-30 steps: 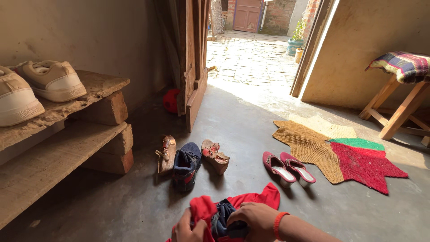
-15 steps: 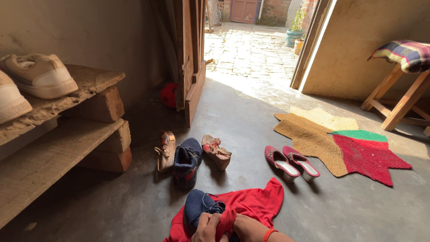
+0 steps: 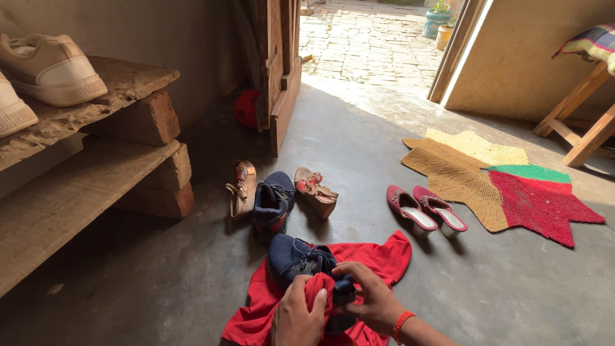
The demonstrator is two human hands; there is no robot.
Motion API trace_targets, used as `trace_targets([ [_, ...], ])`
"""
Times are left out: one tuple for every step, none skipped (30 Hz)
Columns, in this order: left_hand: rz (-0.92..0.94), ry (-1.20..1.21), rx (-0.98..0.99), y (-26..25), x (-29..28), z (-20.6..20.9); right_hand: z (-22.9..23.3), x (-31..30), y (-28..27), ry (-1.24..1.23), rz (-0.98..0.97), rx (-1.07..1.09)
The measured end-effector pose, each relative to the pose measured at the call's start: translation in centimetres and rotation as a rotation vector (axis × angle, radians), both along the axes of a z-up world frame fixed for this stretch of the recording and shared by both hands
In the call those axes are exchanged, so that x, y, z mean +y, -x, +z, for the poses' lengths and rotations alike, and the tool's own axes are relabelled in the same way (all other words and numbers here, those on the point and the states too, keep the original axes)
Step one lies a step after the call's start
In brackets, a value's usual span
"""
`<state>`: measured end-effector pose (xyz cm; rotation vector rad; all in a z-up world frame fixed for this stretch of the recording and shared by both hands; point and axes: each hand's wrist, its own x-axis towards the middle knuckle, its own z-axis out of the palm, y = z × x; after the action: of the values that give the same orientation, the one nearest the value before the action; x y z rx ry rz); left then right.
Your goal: The person wipes a white sneaker with a red cloth, then places it on a wooden shelf. They then pick up a blue sneaker and begin wiping it with the same cloth.
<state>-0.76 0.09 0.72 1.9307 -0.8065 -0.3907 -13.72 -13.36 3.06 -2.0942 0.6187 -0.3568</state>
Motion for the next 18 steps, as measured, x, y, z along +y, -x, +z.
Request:
trace_targets([
  [-0.002,0.096,-0.034,0.5,0.0,0.3,-0.2,-0.1,0.2,-0.012,-0.029,-0.015],
  [0.0,0.141,-0.057,0.9,0.0,0.6,-0.4,-0.1,0.3,-0.024,-0.057,-0.029],
  [0.002,0.191,-0.081,1.2,-0.1,0.9,-0.4,-0.3,0.3,-0.027,-0.075,-0.069],
  [0.005,0.24,-0.105,1.5,-0.3,1.1,-0.3,-0.5,0.2,-0.031,-0.093,-0.109],
  [0.012,0.31,-0.166,1.7,-0.5,1.4,-0.2,-0.6,0.1,-0.033,-0.109,-0.151],
  [0.02,0.38,-0.227,1.8,-0.6,1.7,0.0,-0.7,0.0,-0.051,-0.099,-0.179],
  [0.028,0.449,-0.288,1.9,-0.8,1.8,0.3,-0.9,-0.1,-0.07,-0.089,-0.205],
  [0.052,0.461,-0.329,2.0,-0.8,2.0,0.6,-0.9,-0.2,-0.089,-0.078,-0.231],
  [0.078,0.474,-0.369,2.0,-0.9,2.1,0.9,-0.9,-0.3,-0.039,-0.049,-0.226],
  [0.104,0.486,-0.41,1.9,-0.9,2.2,1.2,-0.8,-0.4,0.011,-0.019,-0.22],
  [0.14,0.481,-0.376,1.8,-0.8,2.3,1.6,-0.6,-0.6,0.062,0.011,-0.213],
  [0.176,0.475,-0.342,1.5,-0.8,2.4,1.9,-0.4,-0.7,0.071,-0.009,-0.184],
  [0.213,0.469,-0.307,1.2,-0.7,2.6,2.2,-0.1,-0.9,0.08,-0.027,-0.154],
  [0.216,0.472,-0.289,1.0,-0.7,2.7,2.6,0.2,-1.0,0.089,-0.046,-0.125],
  [0.215,0.472,-0.272,0.9,-0.7,2.9,2.9,0.5,-1.1,0.104,-0.044,-0.108],
  [0.214,0.471,-0.255,0.9,-0.7,3.0,3.4,0.6,-1.2,0.119,-0.042,-0.092],
  [0.198,0.487,-0.283,1.1,-0.7,3.2,3.9,0.7,-1.2,0.134,-0.045,-0.076],
  [0.181,0.504,-0.312,1.4,-0.9,3.3,4.4,0.7,-1.1,0.154,-0.024,-0.051],
])
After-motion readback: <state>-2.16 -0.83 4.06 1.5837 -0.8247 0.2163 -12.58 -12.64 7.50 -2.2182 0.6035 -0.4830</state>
